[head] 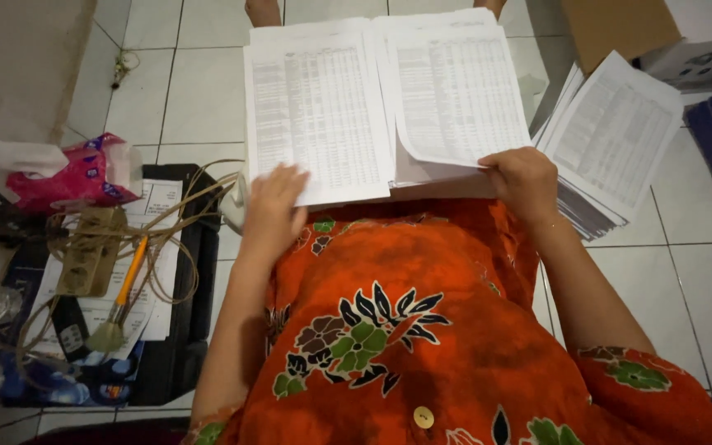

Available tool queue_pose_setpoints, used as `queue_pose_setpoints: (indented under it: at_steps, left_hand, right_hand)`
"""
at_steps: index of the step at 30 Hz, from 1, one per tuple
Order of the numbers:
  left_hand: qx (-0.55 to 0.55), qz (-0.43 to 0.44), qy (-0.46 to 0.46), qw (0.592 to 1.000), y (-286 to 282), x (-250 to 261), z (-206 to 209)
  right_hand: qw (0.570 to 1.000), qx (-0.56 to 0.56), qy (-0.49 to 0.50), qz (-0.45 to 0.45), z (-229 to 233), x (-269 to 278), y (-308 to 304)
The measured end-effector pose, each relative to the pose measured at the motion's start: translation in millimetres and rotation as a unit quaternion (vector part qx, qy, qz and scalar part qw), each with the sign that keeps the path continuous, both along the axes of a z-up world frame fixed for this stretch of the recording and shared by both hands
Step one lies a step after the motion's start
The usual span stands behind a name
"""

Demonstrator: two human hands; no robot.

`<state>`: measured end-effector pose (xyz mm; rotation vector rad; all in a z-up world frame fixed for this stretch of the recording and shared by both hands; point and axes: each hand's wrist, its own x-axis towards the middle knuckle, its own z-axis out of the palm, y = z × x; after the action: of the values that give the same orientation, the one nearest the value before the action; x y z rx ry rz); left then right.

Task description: Flipping through a large stack of printed documents and organizing them while sitting on the floor.

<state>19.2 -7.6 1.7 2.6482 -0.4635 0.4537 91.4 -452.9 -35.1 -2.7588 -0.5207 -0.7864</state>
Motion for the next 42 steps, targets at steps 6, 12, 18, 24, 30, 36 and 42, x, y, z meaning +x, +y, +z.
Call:
queue_pose_setpoints:
  at_steps: [6, 12, 18, 24, 30, 36, 42]
  left_hand:
    - [0.001, 0.065, -0.077, 0.995, 45.7, -4.5, -26.3]
    - [-0.032, 0.065, -0.134, 0.988, 36.3, 22.1, -68.6]
    - [-0.026, 0.042, -0.108, 0.993, -14.5, 25.8, -51.3]
    - [-0.048, 0.091, -0.115, 0.988, -16.2, 19.6, -67.4]
    - [-0.177, 0.102, -0.234, 0.950, -39.2, 42.9, -32.6]
    - [-0.275, -0.008, -0.026, 0.961, -100.4, 55.3, 0.3]
    - [0.134, -0.143, 0.104, 0.975, -151.5, 102.6, -22.3]
  right_hand:
    - [0.993, 0.011, 0.119, -0.012, 7.8, 0.2, 6.6]
    - [0.989, 0.090, 0.046, 0.110, 48.4, 46.0, 52.3]
    - [0.945, 0.095, 0.198, 0.244, 88.6, 30.0, 159.7]
    - [0.928, -0.152, 0.260, 0.221, 47.3, 12.1, 184.9]
    - [0.932, -0.052, 0.309, 0.185, 33.9, 17.5, 171.4]
    - [0.931, -0.107, -0.348, 0.021, 42.5, 78.9, 65.0]
    - [0.898, -0.001, -0.416, 0.141, 137.9, 60.8, 19.9]
